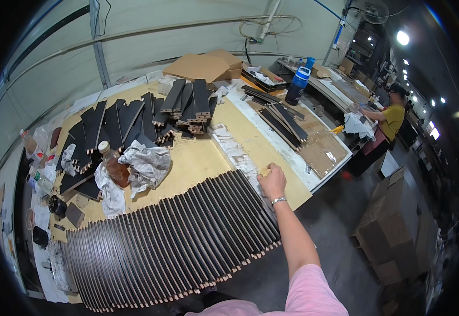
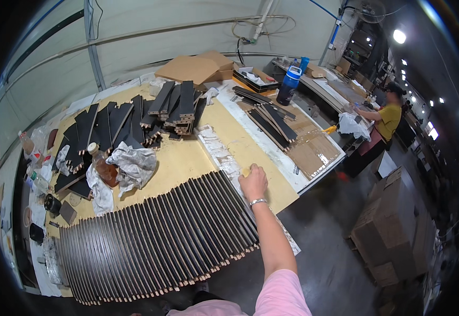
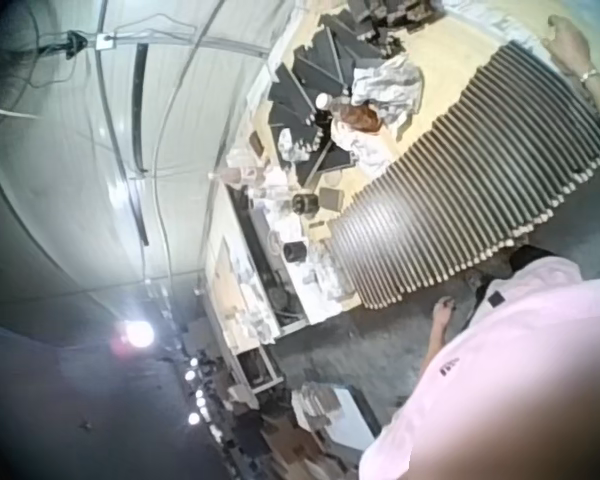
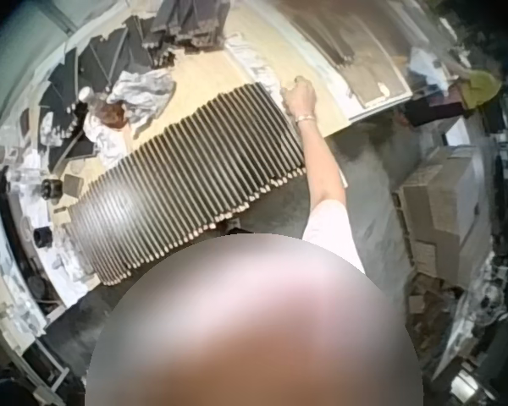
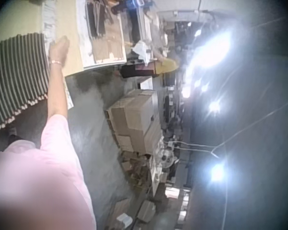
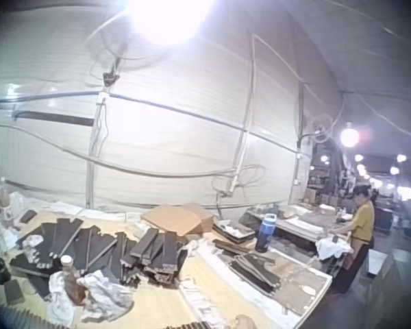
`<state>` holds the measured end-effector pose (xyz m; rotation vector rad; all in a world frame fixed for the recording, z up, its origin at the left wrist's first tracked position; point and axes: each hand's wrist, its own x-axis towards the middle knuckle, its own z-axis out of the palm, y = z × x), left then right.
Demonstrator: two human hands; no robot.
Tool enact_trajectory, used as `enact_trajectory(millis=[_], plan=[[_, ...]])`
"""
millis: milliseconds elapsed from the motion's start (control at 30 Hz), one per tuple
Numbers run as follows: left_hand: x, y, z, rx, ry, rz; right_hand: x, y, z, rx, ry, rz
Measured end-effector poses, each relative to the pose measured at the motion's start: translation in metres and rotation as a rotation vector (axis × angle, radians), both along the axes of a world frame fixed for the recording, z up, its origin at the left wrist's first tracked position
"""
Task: The person applies a liquid from a container to a small sponge and wipes a series of wooden slats arranged in a row, then uses a cloth to wipe them down.
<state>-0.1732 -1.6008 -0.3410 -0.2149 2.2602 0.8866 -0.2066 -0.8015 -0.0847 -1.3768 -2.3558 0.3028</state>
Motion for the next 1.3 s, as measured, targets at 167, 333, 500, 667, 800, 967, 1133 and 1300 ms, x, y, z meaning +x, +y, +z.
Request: enact_trajectory(millis=[167,333,500,667,800,967,1133,1300], plan=[[0.0,-0.004,0.001,-0.012,0.008,-0.001,-0.027,-0.065,-0.016,-0.122,0.226,0.54],[-0.007,0.005,0.008,-0.006,0.01,-0.021,-0.043,-0.032,-0.017,0.05,0.131,0.495],[-0.01,0.006,0.011,0.008,0.019,-0.047,-0.049,0.0,0.0,0.028,0.208,0.374],[-0.029,0.06,0.01,0.017,-0.009,-0.161,-0.035,-0.015,-0.026,0.095,0.163,0.382],[-0.04,0.061,0.021,-0.007,-0.002,-0.189,-0.04,-0.061,0.009,0.027,0.132,0.285],[-0.048,0.05,0.022,0.006,0.016,-0.221,-0.012,-0.166,0.014,-0.015,0.069,0.696],[-0.055,0.062,0.025,0.038,0.019,-0.307,0.017,-0.165,-0.002,-0.013,0.109,0.551],[-0.054,0.034,0.027,0.03,0.023,-0.313,0.02,-0.204,0.027,0.054,0.273,0.479]])
